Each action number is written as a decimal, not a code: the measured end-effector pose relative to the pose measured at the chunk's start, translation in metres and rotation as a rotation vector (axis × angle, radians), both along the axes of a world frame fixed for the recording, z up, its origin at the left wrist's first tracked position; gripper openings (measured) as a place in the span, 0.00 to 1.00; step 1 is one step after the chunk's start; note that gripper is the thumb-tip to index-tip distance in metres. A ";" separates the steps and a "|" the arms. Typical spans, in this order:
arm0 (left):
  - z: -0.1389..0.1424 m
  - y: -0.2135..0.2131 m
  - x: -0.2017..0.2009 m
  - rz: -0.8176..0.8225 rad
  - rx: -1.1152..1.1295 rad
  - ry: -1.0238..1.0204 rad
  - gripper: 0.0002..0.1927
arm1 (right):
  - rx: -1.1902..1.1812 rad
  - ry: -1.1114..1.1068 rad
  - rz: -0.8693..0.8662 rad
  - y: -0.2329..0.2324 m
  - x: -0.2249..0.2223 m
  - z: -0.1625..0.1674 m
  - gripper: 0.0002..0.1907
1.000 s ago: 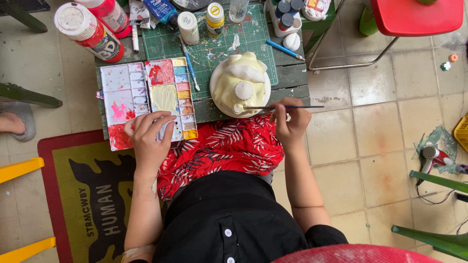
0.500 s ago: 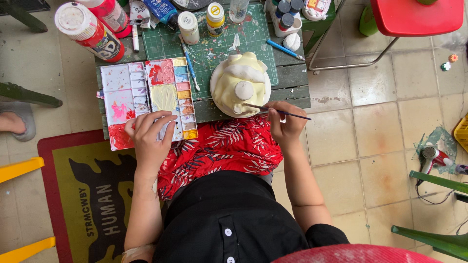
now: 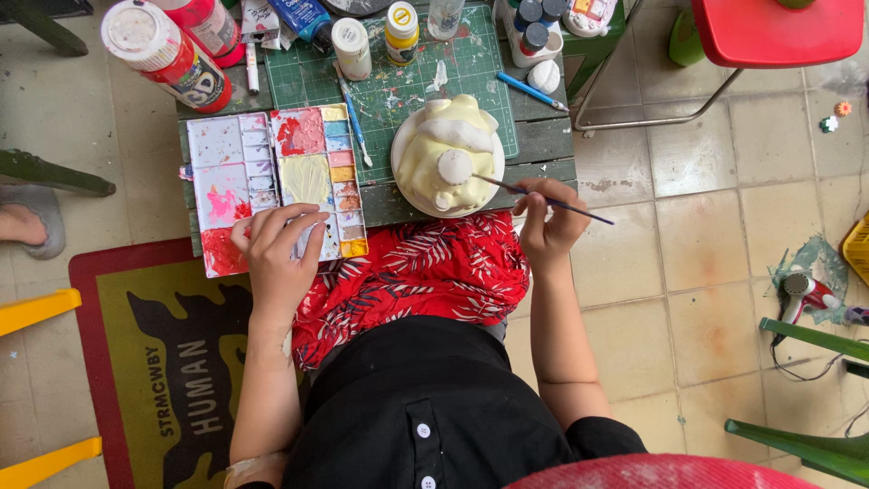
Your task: The person sits on the floor and paints a white plaster figurine with a brush, dipping the brush into a watercolor palette and paint bottles. They rotate the figurine to reach different sides, rinse the brush in a container, and open red and yellow paint bottles to reload the brush.
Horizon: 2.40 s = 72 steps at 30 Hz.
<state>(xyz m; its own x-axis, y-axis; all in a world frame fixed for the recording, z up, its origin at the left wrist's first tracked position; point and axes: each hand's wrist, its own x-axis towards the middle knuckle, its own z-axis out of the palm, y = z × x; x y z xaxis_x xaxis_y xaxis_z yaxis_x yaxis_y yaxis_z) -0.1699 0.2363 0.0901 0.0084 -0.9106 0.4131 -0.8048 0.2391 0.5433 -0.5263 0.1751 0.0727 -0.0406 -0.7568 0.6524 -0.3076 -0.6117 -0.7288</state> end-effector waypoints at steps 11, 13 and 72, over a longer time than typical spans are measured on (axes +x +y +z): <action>0.001 0.008 0.001 0.011 -0.002 0.001 0.04 | 0.157 -0.295 0.017 0.001 -0.001 -0.021 0.06; 0.002 0.009 0.001 0.016 -0.005 0.002 0.05 | 0.209 -0.371 -0.032 -0.005 -0.005 -0.020 0.06; 0.000 0.022 -0.007 0.001 0.018 -0.026 0.04 | 0.526 -0.754 -0.066 -0.014 -0.026 -0.060 0.08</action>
<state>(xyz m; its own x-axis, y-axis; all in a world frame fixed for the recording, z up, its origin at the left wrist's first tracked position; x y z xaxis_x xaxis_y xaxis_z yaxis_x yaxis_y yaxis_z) -0.1773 0.2581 0.0899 -0.0014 -0.9178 0.3970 -0.8188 0.2290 0.5264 -0.5524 0.1606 0.0129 -0.3693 -0.9293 0.0082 0.3394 -0.1430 -0.9297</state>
